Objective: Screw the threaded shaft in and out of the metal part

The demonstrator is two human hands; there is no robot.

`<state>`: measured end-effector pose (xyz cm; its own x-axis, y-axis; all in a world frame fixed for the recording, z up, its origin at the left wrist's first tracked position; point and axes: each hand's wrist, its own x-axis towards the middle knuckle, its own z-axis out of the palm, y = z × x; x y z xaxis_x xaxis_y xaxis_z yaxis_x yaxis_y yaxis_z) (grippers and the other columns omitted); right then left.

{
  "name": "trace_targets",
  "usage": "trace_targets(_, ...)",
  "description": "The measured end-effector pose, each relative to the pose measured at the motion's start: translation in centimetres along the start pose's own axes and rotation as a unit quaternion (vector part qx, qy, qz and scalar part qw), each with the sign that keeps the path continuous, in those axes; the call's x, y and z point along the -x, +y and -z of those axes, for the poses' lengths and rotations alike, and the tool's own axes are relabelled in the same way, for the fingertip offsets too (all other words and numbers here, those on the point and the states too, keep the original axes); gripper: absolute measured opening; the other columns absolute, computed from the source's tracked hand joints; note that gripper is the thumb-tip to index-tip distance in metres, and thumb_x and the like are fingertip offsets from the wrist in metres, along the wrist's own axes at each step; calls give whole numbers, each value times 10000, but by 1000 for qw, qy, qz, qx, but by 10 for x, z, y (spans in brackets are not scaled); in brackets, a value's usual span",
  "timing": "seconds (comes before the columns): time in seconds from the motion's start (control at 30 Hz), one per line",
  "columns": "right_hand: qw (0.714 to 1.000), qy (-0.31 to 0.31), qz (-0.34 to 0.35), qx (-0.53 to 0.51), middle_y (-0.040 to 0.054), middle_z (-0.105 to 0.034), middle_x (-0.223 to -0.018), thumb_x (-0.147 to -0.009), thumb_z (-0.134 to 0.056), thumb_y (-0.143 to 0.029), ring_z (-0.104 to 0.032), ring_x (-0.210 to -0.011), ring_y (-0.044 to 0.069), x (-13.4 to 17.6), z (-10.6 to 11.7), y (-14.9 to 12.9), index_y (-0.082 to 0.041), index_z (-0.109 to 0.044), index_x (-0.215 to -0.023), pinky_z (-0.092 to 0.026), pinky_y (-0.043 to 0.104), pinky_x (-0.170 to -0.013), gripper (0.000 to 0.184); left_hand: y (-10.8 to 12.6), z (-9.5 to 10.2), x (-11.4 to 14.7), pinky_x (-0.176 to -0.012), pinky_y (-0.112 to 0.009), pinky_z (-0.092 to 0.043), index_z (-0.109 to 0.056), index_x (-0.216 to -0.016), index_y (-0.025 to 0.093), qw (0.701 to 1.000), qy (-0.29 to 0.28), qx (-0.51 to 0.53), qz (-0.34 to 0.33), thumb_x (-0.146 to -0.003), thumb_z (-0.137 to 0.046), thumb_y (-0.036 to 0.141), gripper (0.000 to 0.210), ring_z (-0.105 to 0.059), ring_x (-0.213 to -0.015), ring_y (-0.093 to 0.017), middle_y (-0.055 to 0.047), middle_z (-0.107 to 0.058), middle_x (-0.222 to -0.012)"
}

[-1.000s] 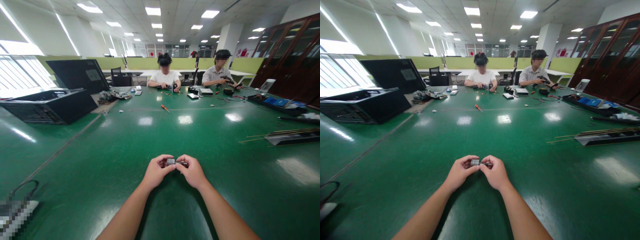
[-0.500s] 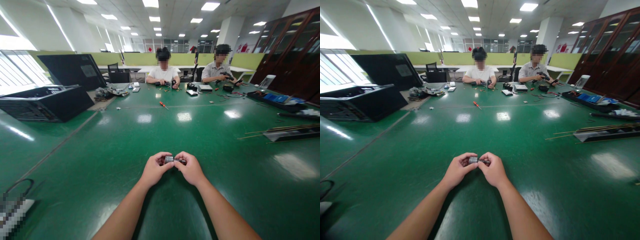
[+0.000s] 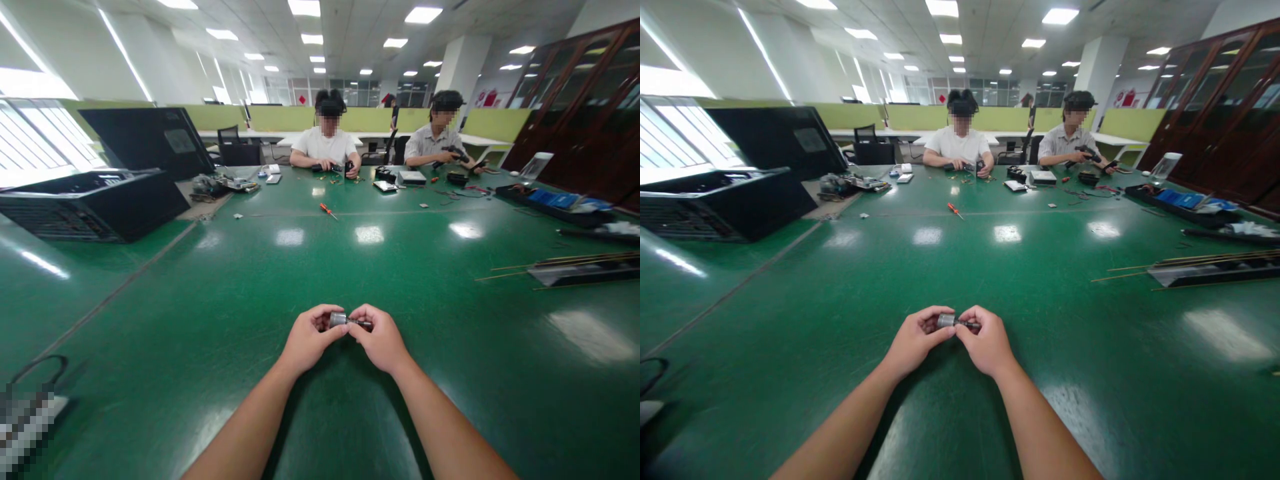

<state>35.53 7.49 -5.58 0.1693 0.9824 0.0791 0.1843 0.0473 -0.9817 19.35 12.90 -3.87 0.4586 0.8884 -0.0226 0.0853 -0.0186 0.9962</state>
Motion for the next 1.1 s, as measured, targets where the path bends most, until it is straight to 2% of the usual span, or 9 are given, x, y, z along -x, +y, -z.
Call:
trace_targets(0.43,1000,-1,16,18,-11,-637,-684,-758,-652,-218,-548,-596,127,3,1,-4,-161,-645,-840,-399,233,-564,100,-2,2,0,-761,-297,-516,-674,-1036,139,1000,-10,17,-7,-647,-824,228,427,-664,-795,-180,-58,-707,-889)
trace_targets(0.77,1000,-5,-4,-25,1,-633,-698,-768,-646,-250,-538,-589,131,1,1,1,-157,-674,-880,-423,245,-559,149,-7,4,-2,-788,-288,-495,-635,-988,160,999,-12,37,-19,-634,-808,166,395,-641,-830,-166,-34,-673,-905)
trace_targets(1.0,995,31,-10,-90,-1,-615,-675,-774,-677,-297,-523,-551,116,1,0,0,-147,-665,-889,-403,232,-519,189,-13,5,-4,-730,-253,-467,-584,-907,169,999,5,35,-28,-602,-797,123,374,-598,-772,-136,9,-615,-837)
trace_targets(1.1,992,66,4,-106,3,-619,-678,-790,-693,-342,-528,-559,115,2,2,-2,-145,-668,-903,-413,231,-526,228,-12,5,-5,-693,-238,-454,-569,-891,176,999,15,30,-31,-593,-803,129,382,-584,-742,-127,22,-597,-824)
